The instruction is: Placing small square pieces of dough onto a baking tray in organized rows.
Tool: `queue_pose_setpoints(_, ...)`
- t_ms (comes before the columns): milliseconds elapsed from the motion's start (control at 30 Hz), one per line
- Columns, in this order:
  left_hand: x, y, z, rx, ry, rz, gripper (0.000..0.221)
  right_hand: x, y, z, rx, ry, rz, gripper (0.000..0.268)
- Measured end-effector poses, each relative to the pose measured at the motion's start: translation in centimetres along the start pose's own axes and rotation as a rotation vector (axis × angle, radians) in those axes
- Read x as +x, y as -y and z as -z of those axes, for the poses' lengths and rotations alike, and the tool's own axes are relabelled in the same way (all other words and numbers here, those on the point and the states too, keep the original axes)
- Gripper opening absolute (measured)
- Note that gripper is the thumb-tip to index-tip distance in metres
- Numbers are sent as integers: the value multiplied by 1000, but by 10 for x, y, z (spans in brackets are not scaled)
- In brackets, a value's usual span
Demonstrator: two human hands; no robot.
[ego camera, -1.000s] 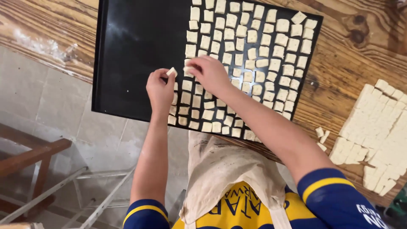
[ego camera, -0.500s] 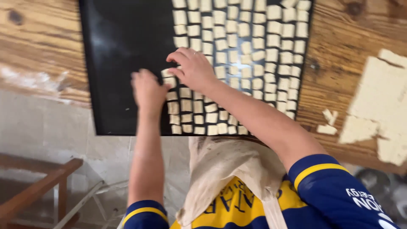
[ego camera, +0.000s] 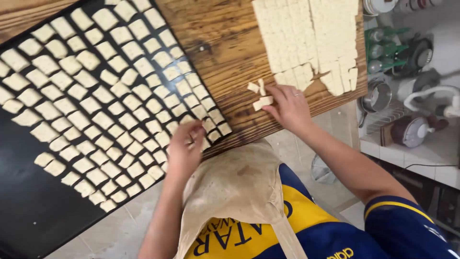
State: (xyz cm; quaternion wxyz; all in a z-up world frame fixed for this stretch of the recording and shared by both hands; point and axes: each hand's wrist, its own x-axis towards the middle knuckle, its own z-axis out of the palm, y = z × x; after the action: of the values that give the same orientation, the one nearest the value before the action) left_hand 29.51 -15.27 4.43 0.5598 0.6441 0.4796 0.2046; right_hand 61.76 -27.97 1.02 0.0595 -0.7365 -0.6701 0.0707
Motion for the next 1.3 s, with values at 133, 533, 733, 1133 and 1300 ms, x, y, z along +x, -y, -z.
queue_pose_setpoints(133, 70, -3, -105, 319, 55, -521, 29, 18, 2, -12, 47, -92, -94, 50)
queue_pose_setpoints(533, 115, 16, -155, 732, 34, -870, 13, 82, -1, -29, 1350, -20, -784, 35)
queue_pose_setpoints(733, 102, 22, -162, 792, 215, -470, 16, 196, 157, 107, 1862, 146, -300, 38)
queue_pose_setpoints(1133, 114, 66, -190, 534, 147, -655, 11, 14, -6, -2, 130, -117, -51, 35)
queue_pose_setpoints(1300, 71, 28, -160, 768, 132, -506, 27, -35, -6, -41, 66, -7, -188, 37)
